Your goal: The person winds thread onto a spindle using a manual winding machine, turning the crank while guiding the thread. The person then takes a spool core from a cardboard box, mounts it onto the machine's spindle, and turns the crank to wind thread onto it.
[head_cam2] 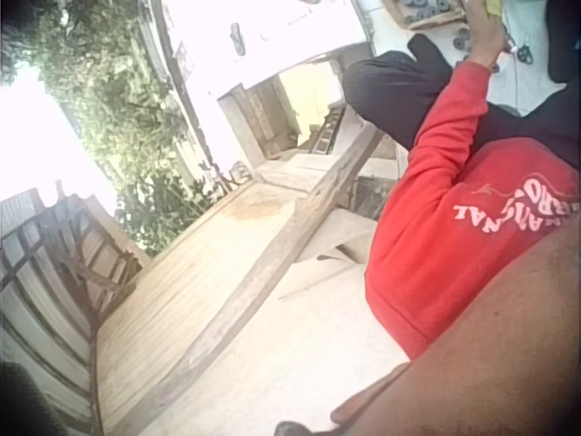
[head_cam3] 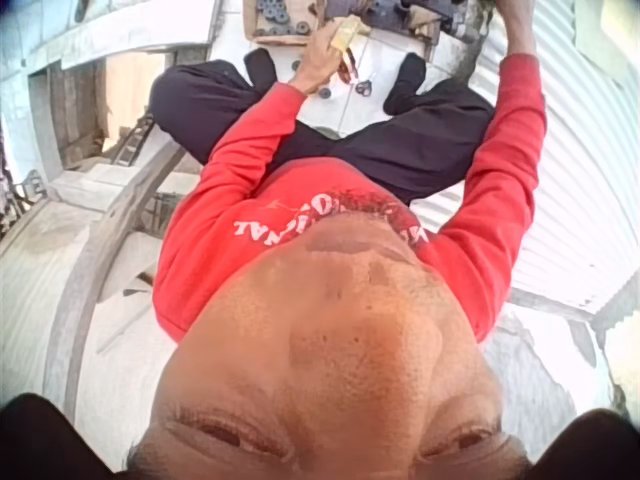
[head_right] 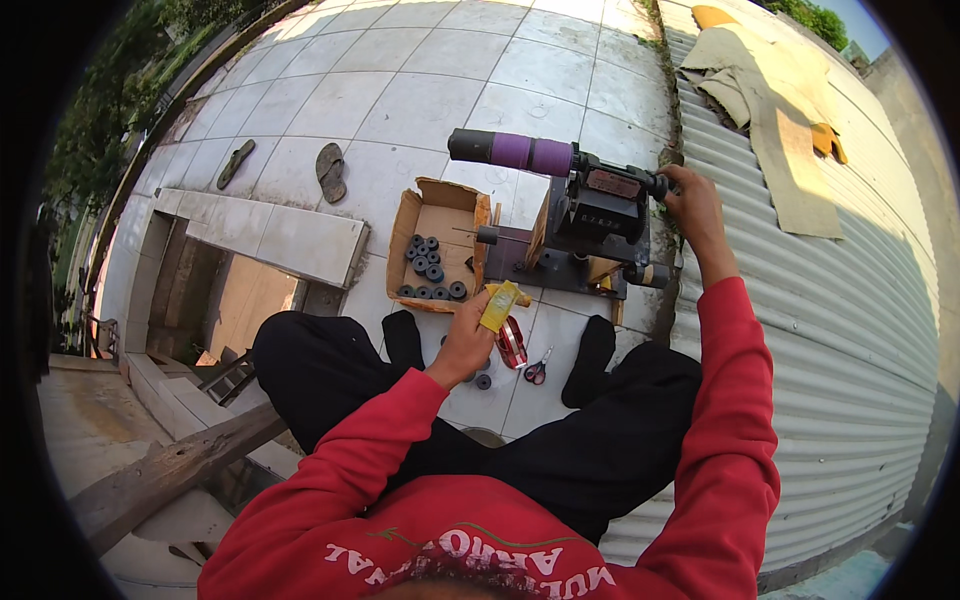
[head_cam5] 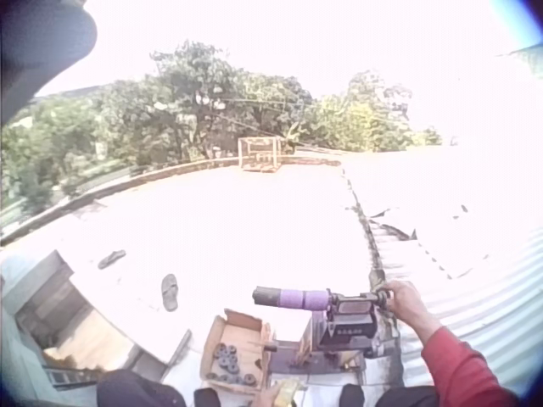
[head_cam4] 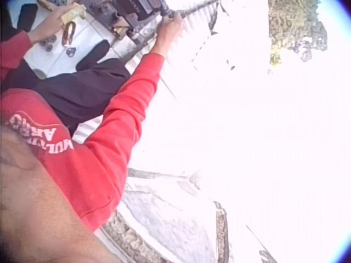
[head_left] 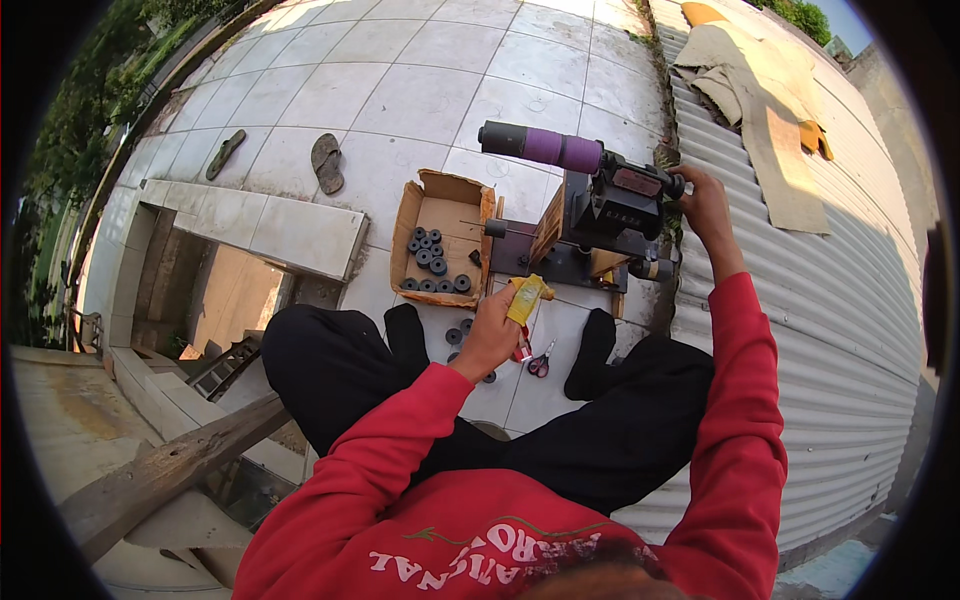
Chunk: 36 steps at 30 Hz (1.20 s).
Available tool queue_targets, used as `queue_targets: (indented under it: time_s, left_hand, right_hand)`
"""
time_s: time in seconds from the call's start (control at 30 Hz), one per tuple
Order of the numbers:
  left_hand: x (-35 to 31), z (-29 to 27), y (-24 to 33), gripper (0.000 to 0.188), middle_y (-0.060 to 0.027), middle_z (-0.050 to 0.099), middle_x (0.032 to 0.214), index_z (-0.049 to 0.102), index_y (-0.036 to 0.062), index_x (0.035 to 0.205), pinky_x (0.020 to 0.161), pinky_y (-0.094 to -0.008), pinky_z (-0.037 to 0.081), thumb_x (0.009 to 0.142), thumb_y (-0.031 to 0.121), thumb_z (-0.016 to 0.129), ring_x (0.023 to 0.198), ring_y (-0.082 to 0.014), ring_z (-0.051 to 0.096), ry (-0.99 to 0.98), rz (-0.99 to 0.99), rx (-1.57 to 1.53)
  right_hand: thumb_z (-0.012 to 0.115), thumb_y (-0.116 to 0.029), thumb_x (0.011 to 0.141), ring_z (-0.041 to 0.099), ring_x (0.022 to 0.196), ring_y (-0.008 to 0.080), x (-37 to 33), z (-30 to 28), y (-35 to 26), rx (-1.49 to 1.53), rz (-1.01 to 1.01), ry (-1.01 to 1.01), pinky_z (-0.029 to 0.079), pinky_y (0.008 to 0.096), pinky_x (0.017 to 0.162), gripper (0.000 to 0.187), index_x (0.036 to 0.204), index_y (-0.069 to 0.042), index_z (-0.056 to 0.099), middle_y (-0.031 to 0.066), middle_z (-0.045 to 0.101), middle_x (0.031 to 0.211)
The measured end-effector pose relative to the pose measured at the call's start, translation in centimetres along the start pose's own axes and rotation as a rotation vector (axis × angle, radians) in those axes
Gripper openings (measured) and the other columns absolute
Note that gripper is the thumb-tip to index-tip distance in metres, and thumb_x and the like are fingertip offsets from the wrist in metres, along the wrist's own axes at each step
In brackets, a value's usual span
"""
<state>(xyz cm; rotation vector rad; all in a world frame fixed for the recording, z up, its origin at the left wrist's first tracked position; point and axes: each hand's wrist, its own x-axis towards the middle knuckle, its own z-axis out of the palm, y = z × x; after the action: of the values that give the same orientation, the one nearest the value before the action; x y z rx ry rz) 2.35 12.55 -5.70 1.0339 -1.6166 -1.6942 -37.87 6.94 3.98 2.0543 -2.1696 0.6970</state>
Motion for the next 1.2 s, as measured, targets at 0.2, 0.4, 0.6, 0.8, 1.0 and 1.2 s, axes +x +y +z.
queue_targets:
  time_s: [0.2, 0.4, 0.6, 0.8, 1.0, 1.2]
  left_hand:
    - [-0.1, 0.0, 0.3, 0.026, -0.007, 0.066, 0.089, 0.064, -0.0043, 0.122, 0.072, -0.0294, 0.05, 0.103, 0.002, 0.048, 0.082, -0.0113, 0.061, 0.008, 0.023, 0.003]
    - [0.3, 0.5, -0.8, 0.026, -0.0075, 0.065, 0.081, 0.064, -0.0046, 0.124, 0.062, -0.0298, 0.048, 0.105, 0.004, 0.05, 0.069, -0.0101, 0.059, 0.081, 0.132, 0.045]
    - [0.3, 0.1, -0.1, 0.026, -0.0123, 0.066, 0.076, 0.065, -0.0047, 0.126, 0.058, -0.0326, 0.048, 0.104, 0.003, 0.054, 0.064, -0.014, 0.062, 0.063, 0.1, 0.028]
    - [0.3, 0.3, -0.6, 0.025, -0.0024, 0.063, 0.084, 0.066, -0.0028, 0.125, 0.063, -0.0272, 0.044, 0.108, 0.01, 0.053, 0.073, -0.007, 0.053, 0.024, 0.109, 0.044]
    - [0.6, 0.3, -1.0, 0.026, -0.0066, 0.067, 0.089, 0.064, -0.005, 0.126, 0.069, -0.0294, 0.048, 0.107, 0.007, 0.052, 0.078, -0.0103, 0.057, 0.079, 0.11, 0.03]
    - [0.3, -0.2, -0.5, 0.025, -0.0104, 0.069, 0.091, 0.063, -0.0061, 0.125, 0.073, -0.0311, 0.05, 0.106, 0.005, 0.051, 0.081, -0.0133, 0.06, 0.105, 0.109, 0.048]
  right_hand:
    - [0.083, -0.015, 0.081, 0.073, 0.085, 0.0427, -2.2, 1.6, -0.6, -0.017, 0.045, -0.306, 0.056, 0.0489, 0.075, 0.022, 0.098, -0.002, 0.079, 0.0246, 0.073, 0.088]
    - [0.084, -0.013, 0.08, 0.075, 0.077, 0.0326, -4.1, -2.4, -3.2, 0.166, 0.119, -0.54, 0.056, 0.0427, 0.073, 0.027, 0.1, 0.004, 0.078, 0.0201, 0.077, 0.087]
    - [0.084, -0.011, 0.082, 0.071, 0.077, 0.0273, -4.4, -5.2, -4.8, 0.251, 0.084, -0.312, 0.055, 0.0377, 0.077, 0.024, 0.097, 0.003, 0.073, 0.0135, 0.075, 0.086]
    - [0.079, -0.006, 0.085, 0.076, 0.095, 0.0294, -1.9, -4.2, -2.8, 0.175, 0.019, 0.072, 0.056, 0.0374, 0.087, 0.019, 0.1, 0.001, 0.072, 0.014, 0.078, 0.096]
    - [0.082, -0.012, 0.082, 0.074, 0.096, 0.0384, 0.4, 0.3, 1.7, 0.055, 0.044, -0.03, 0.056, 0.0417, 0.085, 0.023, 0.102, -0.001, 0.076, 0.0209, 0.076, 0.1]
    - [0.084, -0.015, 0.08, 0.073, 0.085, 0.0428, -2.2, 1.3, -0.2, 0.037, -0.059, -0.345, 0.056, 0.0457, 0.076, 0.028, 0.103, -0.001, 0.079, 0.0259, 0.074, 0.091]
